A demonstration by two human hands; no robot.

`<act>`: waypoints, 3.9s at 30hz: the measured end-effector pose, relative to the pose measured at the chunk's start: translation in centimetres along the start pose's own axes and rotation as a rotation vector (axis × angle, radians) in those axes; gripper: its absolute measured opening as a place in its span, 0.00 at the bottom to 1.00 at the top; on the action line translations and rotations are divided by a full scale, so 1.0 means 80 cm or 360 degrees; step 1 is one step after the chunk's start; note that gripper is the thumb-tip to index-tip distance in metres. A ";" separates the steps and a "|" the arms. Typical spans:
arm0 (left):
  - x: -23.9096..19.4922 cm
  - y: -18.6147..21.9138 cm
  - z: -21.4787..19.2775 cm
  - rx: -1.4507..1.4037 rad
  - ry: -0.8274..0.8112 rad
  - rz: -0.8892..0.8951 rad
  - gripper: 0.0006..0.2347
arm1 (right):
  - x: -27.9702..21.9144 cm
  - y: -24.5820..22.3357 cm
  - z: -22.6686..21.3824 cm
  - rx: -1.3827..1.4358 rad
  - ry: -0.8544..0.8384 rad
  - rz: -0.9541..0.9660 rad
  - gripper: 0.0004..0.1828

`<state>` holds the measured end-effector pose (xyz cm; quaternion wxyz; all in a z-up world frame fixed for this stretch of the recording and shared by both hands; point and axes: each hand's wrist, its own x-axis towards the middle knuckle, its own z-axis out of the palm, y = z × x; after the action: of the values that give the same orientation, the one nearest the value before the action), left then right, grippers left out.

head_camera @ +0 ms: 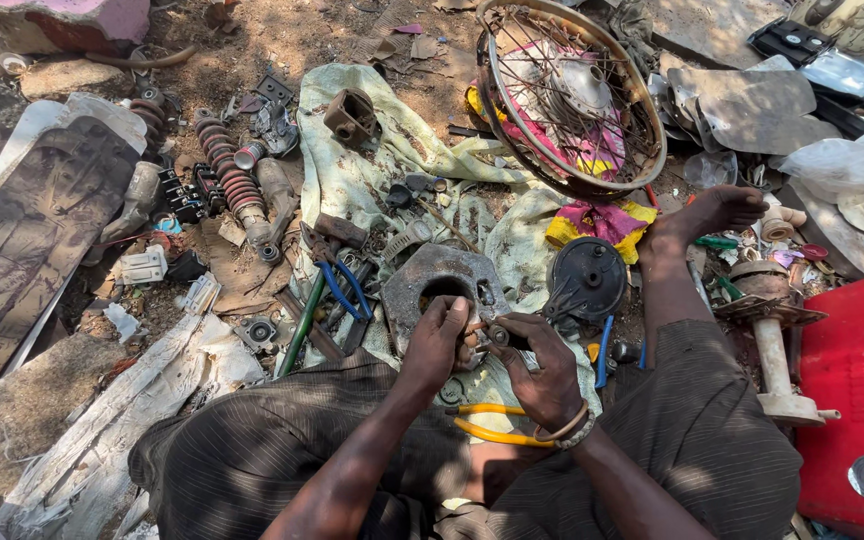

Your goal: The person sits on the ground and uses pliers to manipulate a small metal component inside a larger mechanical housing. They repeatedly adjust the component with the pliers and their fingers, occasionally switching tools, in an outdoor cluttered workspace.

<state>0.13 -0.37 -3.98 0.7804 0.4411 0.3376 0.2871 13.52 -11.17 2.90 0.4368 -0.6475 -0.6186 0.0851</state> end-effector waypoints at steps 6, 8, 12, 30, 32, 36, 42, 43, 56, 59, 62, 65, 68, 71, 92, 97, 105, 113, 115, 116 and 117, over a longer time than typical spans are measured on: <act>0.003 0.009 0.009 -0.0089 0.0039 0.0033 0.10 | 0.000 0.004 0.002 0.0023 -0.0036 0.0028 0.22; 0.006 0.012 0.011 -0.0322 0.0046 -0.0124 0.11 | -0.001 0.004 0.005 -0.0021 -0.0064 -0.0015 0.23; -0.005 0.017 0.006 0.0124 0.0016 0.0191 0.10 | -0.001 0.006 0.006 0.0021 -0.0012 0.0124 0.21; 0.011 0.011 -0.022 -0.0544 0.0021 -0.0434 0.12 | -0.006 0.024 0.004 0.0668 0.0112 0.0471 0.17; 0.016 0.010 -0.023 -0.0399 0.0116 -0.0333 0.10 | -0.004 0.034 0.000 0.0526 0.0243 0.0568 0.17; 0.011 0.036 -0.024 -0.0206 0.0100 -0.0179 0.03 | 0.001 0.055 -0.008 0.0780 0.0303 0.0817 0.20; -0.096 0.130 -0.110 0.0367 0.0479 0.0597 0.08 | -0.005 0.070 -0.005 0.0856 0.0356 0.0774 0.19; -0.131 0.143 -0.138 0.0473 0.0620 0.0773 0.07 | -0.008 0.068 -0.007 0.0786 0.0336 0.0777 0.18; -0.358 0.144 -0.265 0.0803 0.1982 0.0948 0.10 | 0.000 0.008 -0.006 0.1516 0.0047 0.0740 0.15; -0.270 0.143 -0.171 0.0786 0.1331 0.0824 0.10 | -0.003 0.020 -0.013 0.1780 -0.0093 0.0858 0.18; -0.188 0.156 -0.071 0.1438 0.0436 0.0709 0.20 | -0.009 0.032 -0.017 0.2052 -0.0160 0.0968 0.19; -0.122 0.146 0.004 0.1447 -0.0328 0.0727 0.37 | -0.009 0.024 -0.022 0.2210 -0.0219 0.1025 0.20; -0.085 0.113 0.027 0.1414 -0.0317 0.0887 0.33 | -0.001 0.012 -0.030 0.2397 -0.0244 0.1046 0.21; -0.071 0.080 0.021 0.1384 -0.0216 0.0851 0.32 | 0.006 0.011 -0.030 0.2525 -0.0281 0.1127 0.25; -0.055 0.040 -0.005 -0.0306 0.0025 0.0049 0.20 | -0.020 0.066 0.003 0.2235 -0.0358 0.1544 0.18; -0.097 0.046 -0.028 0.1288 -0.0457 -0.0040 0.22 | -0.017 0.090 0.001 0.1883 -0.0195 0.1658 0.17; -0.184 0.262 -0.177 0.0970 -0.0113 0.0188 0.18 | -0.025 0.111 0.005 0.1876 -0.0262 0.1636 0.18; -0.248 0.287 -0.202 0.1478 0.0621 0.1494 0.11 | -0.025 0.101 0.021 0.1857 -0.0305 0.1657 0.18; -0.251 0.270 -0.193 0.1439 0.0649 0.1485 0.12 | -0.027 0.106 0.017 0.1855 -0.0292 0.1673 0.18; -0.250 0.267 -0.190 0.1383 0.0657 0.1409 0.12 | -0.028 0.109 0.016 0.1853 -0.0284 0.1676 0.17; -0.249 0.266 -0.188 0.1326 0.0664 0.1334 0.12 | -0.030 0.110 0.013 0.1835 -0.0281 0.1685 0.18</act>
<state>-26.90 1.67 14.53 0.2818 0.7378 0.3647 0.4931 18.71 -11.51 -4.70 0.5544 -0.5183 -0.1186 0.6403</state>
